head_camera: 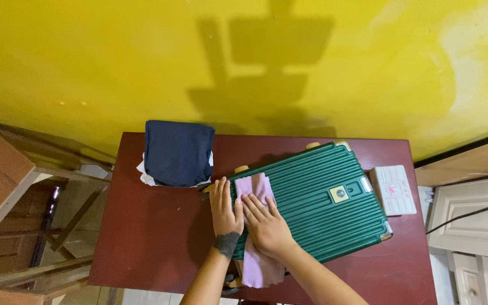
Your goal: The person wipes the exterior surfaces, wheels, and handle of a green suitcase using a cloth.
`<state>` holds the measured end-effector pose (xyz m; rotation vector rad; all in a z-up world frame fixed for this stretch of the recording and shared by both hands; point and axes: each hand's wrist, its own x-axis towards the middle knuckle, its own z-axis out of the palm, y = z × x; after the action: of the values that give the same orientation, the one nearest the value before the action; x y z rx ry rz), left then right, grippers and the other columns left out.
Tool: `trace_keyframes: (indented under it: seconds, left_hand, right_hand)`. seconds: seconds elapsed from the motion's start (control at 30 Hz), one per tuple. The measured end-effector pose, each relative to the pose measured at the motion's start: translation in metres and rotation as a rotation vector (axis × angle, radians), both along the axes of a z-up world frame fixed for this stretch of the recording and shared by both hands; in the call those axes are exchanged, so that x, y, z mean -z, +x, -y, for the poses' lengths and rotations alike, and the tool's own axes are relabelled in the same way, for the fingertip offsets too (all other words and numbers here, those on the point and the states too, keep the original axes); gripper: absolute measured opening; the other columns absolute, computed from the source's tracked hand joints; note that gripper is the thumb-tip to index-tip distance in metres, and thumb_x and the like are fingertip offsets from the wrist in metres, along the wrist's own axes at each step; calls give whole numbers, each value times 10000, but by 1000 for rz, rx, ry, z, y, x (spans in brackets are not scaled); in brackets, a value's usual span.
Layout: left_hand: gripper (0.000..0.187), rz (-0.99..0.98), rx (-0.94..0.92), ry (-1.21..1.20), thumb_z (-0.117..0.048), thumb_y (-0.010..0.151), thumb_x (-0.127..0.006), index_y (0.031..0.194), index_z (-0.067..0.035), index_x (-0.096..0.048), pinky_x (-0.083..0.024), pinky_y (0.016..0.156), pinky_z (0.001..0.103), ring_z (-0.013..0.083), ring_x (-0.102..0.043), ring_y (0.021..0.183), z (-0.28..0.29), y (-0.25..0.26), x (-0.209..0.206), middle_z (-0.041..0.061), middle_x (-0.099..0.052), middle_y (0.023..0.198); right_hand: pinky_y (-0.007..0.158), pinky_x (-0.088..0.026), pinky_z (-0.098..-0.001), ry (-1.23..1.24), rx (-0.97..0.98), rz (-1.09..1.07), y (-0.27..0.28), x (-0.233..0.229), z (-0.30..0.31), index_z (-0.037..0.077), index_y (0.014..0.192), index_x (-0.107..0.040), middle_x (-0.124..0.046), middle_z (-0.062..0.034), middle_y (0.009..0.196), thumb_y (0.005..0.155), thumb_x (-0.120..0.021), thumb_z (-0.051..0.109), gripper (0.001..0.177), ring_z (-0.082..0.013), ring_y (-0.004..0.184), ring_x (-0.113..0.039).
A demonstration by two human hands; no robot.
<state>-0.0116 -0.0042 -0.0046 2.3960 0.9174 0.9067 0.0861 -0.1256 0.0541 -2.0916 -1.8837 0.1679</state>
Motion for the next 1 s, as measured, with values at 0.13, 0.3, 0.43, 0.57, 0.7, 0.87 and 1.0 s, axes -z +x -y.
trace_keyframes:
  seconds: [0.13, 0.3, 0.43, 0.57, 0.7, 0.87, 1.0]
  left_hand:
    - [532, -58, -12, 14, -302, 1001, -481, 1440, -1, -460, -252, 1202, 537, 380, -323, 1477, -4, 4, 5, 158, -417, 1560]
    - [528, -101, -2, 3, -337, 1010, -493, 1425, -11, -488, -260, 1200, 538, 369, -331, 1474, -4, 4, 2, 149, -431, 1550]
    - [531, -118, -8, 8, -341, 999, -503, 1408, -3, -497, -266, 1194, 542, 375, -339, 1467, -4, 5, -2, 152, -439, 1539]
    - [521, -125, -16, 55, -357, 1003, -510, 1391, -10, -506, -284, 1197, 534, 366, -360, 1467, -5, 7, -2, 149, -451, 1533]
    - [545, -122, -18, 46, -361, 997, -511, 1405, 0, -496, -288, 1188, 539, 372, -363, 1456, -4, 8, -4, 164, -457, 1519]
    - [564, -84, -17, 38, -348, 1001, -498, 1423, 26, -474, -291, 1175, 531, 386, -361, 1442, -3, 8, -3, 196, -460, 1505]
    - [503, -30, -38, 11, -309, 1020, -476, 1411, 6, -493, -314, 1186, 510, 368, -381, 1455, -2, 3, 2, 169, -489, 1502]
  right_hand:
    - [1196, -18, -520, -339, 96, 13, 27, -7, 10, 32, 1564, -206, -173, -131, 1661, 781, -621, 321, 933, -237, 1505, -135]
    - [1213, -40, -484, -475, 357, 155, 112, 14, 55, 30, 1547, -195, -176, -121, 1631, 775, -640, 380, 957, -220, 1513, -148]
    - [1217, -128, -553, -75, 637, 214, 181, 35, 112, 45, 1524, -337, -324, -123, 1617, 865, -563, 311, 746, -246, 1522, -252]
    - [1204, -152, -571, -30, 605, 184, 192, 54, 125, 30, 1507, -373, -361, -152, 1579, 966, -491, 317, 625, -297, 1496, -272]
    - [1222, -132, -552, 22, 531, 72, 164, 54, 109, 19, 1493, -374, -357, -150, 1586, 962, -484, 312, 616, -273, 1501, -286]
    - [1215, -87, -503, -203, 329, -12, 90, 25, 51, 12, 1492, -347, -271, -170, 1607, 795, -603, 228, 773, -276, 1515, -215]
    - [1194, -86, -524, -65, 63, 2, 26, 11, 20, -32, 1494, -319, -274, -189, 1599, 826, -592, 238, 770, -300, 1495, -231]
